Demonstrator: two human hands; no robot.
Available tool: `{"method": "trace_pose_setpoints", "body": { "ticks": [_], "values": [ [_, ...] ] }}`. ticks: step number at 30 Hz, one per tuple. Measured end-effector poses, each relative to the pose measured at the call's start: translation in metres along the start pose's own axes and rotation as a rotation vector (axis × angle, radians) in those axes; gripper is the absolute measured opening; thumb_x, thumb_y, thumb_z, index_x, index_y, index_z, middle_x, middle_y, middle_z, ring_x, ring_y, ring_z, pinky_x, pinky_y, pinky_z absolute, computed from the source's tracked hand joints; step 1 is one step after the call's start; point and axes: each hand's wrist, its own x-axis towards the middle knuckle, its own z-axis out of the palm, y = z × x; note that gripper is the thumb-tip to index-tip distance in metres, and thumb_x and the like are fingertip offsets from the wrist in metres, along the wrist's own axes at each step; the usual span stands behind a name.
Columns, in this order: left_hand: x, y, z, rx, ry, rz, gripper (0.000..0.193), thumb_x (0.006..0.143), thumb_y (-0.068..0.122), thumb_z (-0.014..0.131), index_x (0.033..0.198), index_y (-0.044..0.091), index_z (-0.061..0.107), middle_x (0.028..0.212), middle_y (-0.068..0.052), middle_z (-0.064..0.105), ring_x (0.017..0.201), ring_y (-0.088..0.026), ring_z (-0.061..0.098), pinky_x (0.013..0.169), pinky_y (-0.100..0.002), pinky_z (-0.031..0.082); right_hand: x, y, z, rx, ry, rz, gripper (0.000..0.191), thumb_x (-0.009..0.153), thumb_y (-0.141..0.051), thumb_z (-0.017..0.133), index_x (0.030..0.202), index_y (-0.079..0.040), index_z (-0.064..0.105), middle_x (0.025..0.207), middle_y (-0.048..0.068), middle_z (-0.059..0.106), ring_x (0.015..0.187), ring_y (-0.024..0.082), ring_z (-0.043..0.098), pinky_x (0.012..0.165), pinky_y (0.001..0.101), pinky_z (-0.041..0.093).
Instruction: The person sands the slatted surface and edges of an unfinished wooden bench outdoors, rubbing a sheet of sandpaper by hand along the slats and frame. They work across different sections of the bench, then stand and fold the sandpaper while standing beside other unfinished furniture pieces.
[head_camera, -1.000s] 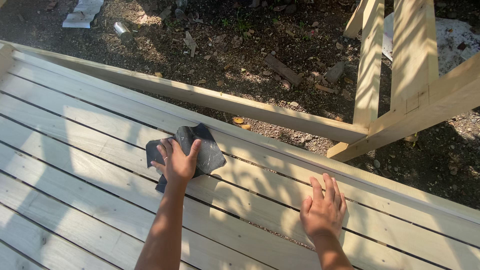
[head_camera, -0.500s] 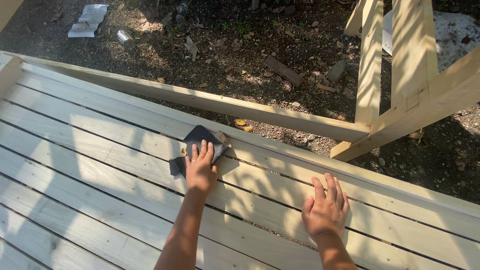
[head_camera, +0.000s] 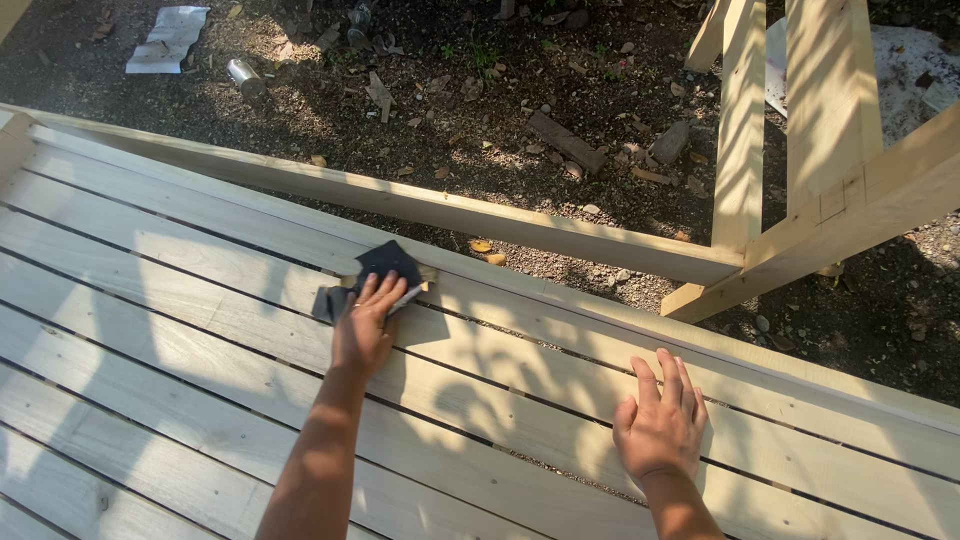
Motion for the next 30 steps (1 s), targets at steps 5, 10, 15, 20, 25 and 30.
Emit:
{"method": "trace_pose_setpoints", "body": {
  "ticks": [5, 10, 15, 20, 25, 30],
  "values": [
    [-0.018, 0.008, -0.005, 0.021, 0.08, -0.277, 0.065, 0.09, 0.012, 0.059, 0.153, 0.02, 0.046, 0.165, -0.001, 0.036, 0.154, -0.031, 0.025, 0.122, -0.055, 0.019, 0.001, -0.005, -0.004, -0.015, -0.012, 0.012, 0.058, 0.085, -0.03, 0.054, 0.142, -0.026, 0.051, 0.159, 0.005, 0.036, 0.151, 0.026, 0.031, 0.124, 0.0509, 0.021],
    [-0.067, 0.217, 0.06, -0.167, -0.213, 0.252, 0.073, 0.081, 0.015, 0.069, 0.15, 0.016, 0.047, 0.161, -0.003, 0.039, 0.151, -0.034, 0.028, 0.12, -0.056, 0.02, 0.002, -0.004, -0.009, 0.012, -0.024, 0.013, 0.067, 0.075, -0.028, 0.057, 0.141, -0.026, 0.05, 0.159, 0.004, 0.036, 0.151, 0.027, 0.03, 0.123, 0.05, 0.02],
    [-0.085, 0.21, 0.064, -0.213, -0.134, 0.312, 0.07, 0.084, 0.008, 0.064, 0.152, 0.017, 0.051, 0.161, -0.003, 0.046, 0.153, -0.033, 0.036, 0.121, -0.054, 0.026, 0.0, -0.002, -0.008, 0.046, -0.004, -0.015, 0.067, 0.078, -0.026, 0.056, 0.144, -0.024, 0.05, 0.16, 0.006, 0.037, 0.151, 0.028, 0.03, 0.123, 0.0511, 0.02],
    [-0.087, 0.064, 0.008, -0.025, 0.214, -0.065, 0.054, 0.097, 0.023, 0.061, 0.149, 0.014, 0.052, 0.158, -0.008, 0.046, 0.146, -0.038, 0.037, 0.114, -0.058, 0.029, -0.003, -0.002, -0.006, 0.053, 0.017, -0.03, 0.062, 0.087, -0.027, 0.053, 0.149, -0.024, 0.048, 0.16, 0.008, 0.038, 0.152, 0.028, 0.031, 0.123, 0.0526, 0.021],
    [-0.065, 0.034, -0.003, -0.159, 0.335, -0.387, 0.043, 0.104, 0.021, 0.053, 0.146, 0.014, 0.055, 0.155, -0.008, 0.051, 0.147, -0.034, 0.042, 0.117, -0.054, 0.034, 0.0, -0.003, -0.006, 0.019, 0.01, -0.014, 0.064, 0.085, -0.028, 0.053, 0.149, -0.026, 0.048, 0.16, 0.007, 0.038, 0.151, 0.028, 0.032, 0.123, 0.0522, 0.021],
    [0.006, 0.048, -0.009, -0.098, 0.645, -0.338, 0.052, 0.099, 0.006, 0.049, 0.15, 0.014, 0.056, 0.16, -0.008, 0.05, 0.154, -0.032, 0.038, 0.126, -0.049, 0.037, 0.0, -0.003, -0.009, 0.013, -0.005, 0.001, 0.063, 0.084, -0.028, 0.054, 0.147, -0.026, 0.049, 0.159, 0.007, 0.038, 0.151, 0.027, 0.032, 0.123, 0.0515, 0.022]
  ]
}}
